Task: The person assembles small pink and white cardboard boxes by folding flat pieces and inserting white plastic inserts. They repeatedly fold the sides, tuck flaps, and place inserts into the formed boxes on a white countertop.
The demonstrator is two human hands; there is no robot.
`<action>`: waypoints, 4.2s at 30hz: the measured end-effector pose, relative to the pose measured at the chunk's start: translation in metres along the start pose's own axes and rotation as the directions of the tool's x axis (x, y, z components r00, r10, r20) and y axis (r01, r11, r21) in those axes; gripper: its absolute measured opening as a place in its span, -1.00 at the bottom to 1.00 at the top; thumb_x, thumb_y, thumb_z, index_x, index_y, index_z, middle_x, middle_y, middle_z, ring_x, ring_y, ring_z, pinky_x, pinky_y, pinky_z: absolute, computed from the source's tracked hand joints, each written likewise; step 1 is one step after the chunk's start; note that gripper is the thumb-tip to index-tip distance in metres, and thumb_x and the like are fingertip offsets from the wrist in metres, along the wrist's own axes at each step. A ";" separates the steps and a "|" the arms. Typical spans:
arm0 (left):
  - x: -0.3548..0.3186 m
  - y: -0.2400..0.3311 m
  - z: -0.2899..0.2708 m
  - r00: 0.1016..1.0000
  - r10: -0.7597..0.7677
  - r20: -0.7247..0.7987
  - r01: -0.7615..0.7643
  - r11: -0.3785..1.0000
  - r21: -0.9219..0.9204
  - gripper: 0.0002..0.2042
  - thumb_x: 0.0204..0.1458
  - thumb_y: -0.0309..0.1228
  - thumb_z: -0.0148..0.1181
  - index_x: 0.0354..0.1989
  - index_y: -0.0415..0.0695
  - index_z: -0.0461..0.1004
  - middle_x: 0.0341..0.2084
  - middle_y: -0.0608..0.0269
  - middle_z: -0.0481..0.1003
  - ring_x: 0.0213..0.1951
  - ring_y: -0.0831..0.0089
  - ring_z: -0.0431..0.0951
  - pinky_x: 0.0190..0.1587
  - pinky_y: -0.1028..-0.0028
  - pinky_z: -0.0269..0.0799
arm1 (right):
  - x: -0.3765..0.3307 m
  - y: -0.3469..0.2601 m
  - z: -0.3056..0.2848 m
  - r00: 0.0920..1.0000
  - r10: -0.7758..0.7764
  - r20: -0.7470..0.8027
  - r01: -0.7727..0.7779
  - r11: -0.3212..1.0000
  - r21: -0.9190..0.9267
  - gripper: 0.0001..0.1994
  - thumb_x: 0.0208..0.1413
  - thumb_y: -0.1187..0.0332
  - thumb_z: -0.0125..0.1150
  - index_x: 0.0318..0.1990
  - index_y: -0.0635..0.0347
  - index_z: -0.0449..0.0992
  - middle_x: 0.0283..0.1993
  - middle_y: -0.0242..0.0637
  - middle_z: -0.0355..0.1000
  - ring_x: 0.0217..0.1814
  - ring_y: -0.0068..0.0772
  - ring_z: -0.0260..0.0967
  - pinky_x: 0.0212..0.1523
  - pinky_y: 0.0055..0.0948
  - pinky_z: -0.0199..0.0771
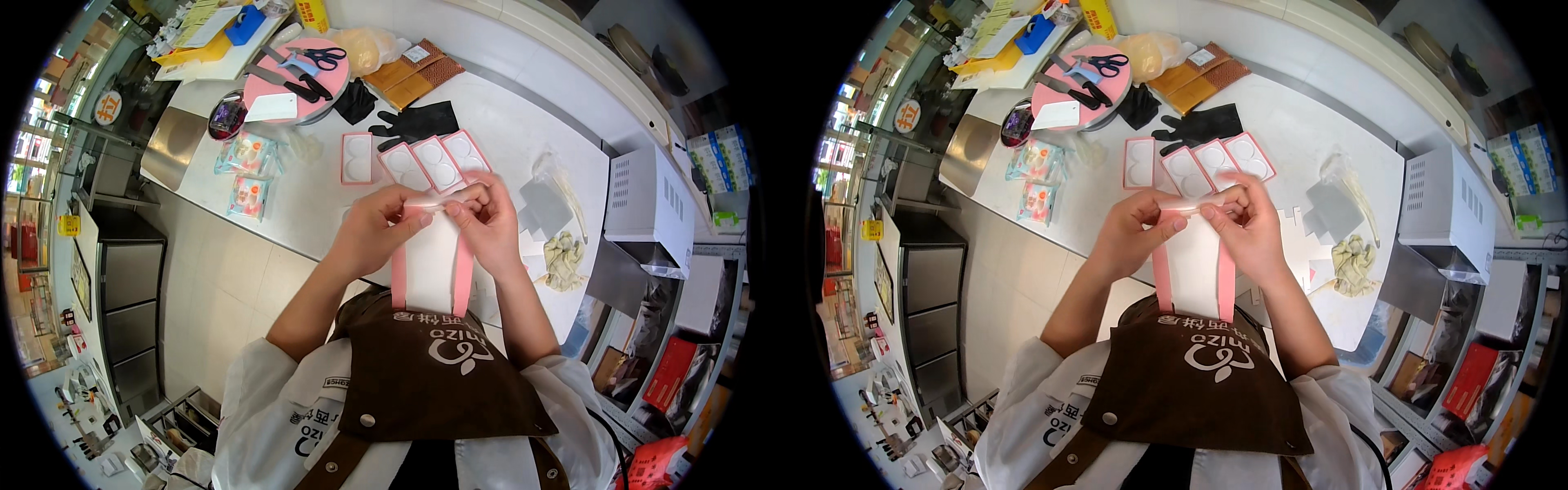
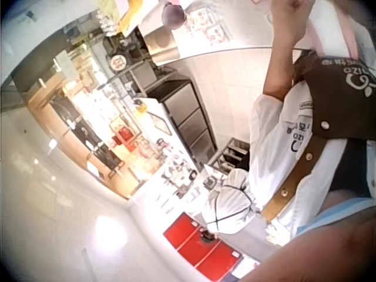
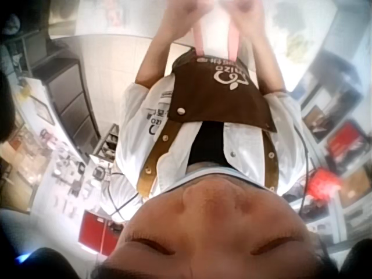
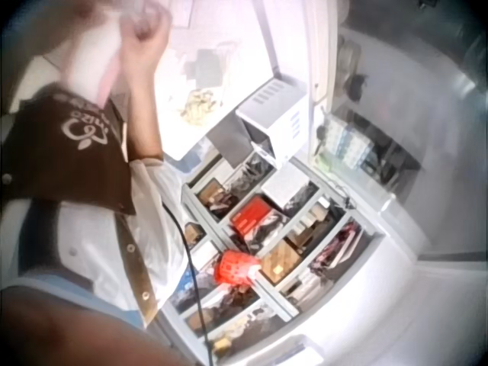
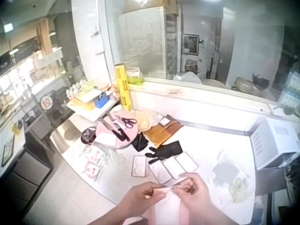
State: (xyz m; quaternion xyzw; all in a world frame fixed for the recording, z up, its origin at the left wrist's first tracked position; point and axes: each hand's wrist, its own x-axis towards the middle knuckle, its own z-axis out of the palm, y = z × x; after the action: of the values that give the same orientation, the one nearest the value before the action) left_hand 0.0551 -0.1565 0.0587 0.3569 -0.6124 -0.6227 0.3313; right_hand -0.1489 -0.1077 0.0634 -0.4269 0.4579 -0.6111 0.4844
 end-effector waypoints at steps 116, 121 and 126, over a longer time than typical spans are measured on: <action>-0.009 -0.038 -0.019 0.866 -0.464 0.187 0.472 0.882 0.003 -0.65 0.35 -0.13 0.18 -0.07 -0.25 0.51 -0.41 0.37 0.48 -0.37 0.67 0.45 -0.34 0.56 0.48 | -0.006 0.044 -0.008 0.844 0.077 0.530 0.518 0.134 -0.845 -0.55 0.11 0.44 0.16 0.20 0.26 0.45 -0.25 -0.17 0.60 -0.28 -0.14 0.62 -0.20 -0.22 0.59; -0.031 -0.071 -0.013 0.905 -0.391 0.167 0.405 0.912 -0.058 -0.71 0.34 -0.18 0.20 -0.13 -0.20 0.53 -0.43 0.48 0.45 -0.39 0.71 0.37 -0.31 0.60 0.31 | -0.024 0.062 -0.010 0.831 0.162 0.532 0.507 0.176 -0.844 -0.51 0.09 0.44 0.17 0.23 0.24 0.44 -0.26 -0.21 0.60 -0.24 -0.18 0.62 -0.20 -0.24 0.58; -0.048 -0.081 0.004 0.892 -0.447 0.073 0.452 0.865 -0.219 -0.75 0.33 -0.22 0.21 -0.18 -0.18 0.53 -0.43 0.51 0.46 -0.42 0.72 0.34 -0.34 0.60 0.29 | -0.039 0.063 -0.009 0.837 0.285 0.467 0.428 0.191 -0.884 -0.49 0.13 0.38 0.23 0.28 0.22 0.43 -0.15 -0.23 0.59 -0.08 -0.14 0.58 -0.07 -0.19 0.56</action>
State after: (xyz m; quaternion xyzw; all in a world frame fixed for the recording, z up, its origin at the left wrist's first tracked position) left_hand 0.0787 -0.1114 -0.0204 0.4424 -0.4394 -0.7530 0.2103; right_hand -0.1385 -0.0753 -0.0029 -0.8084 0.5593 -0.0530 0.1758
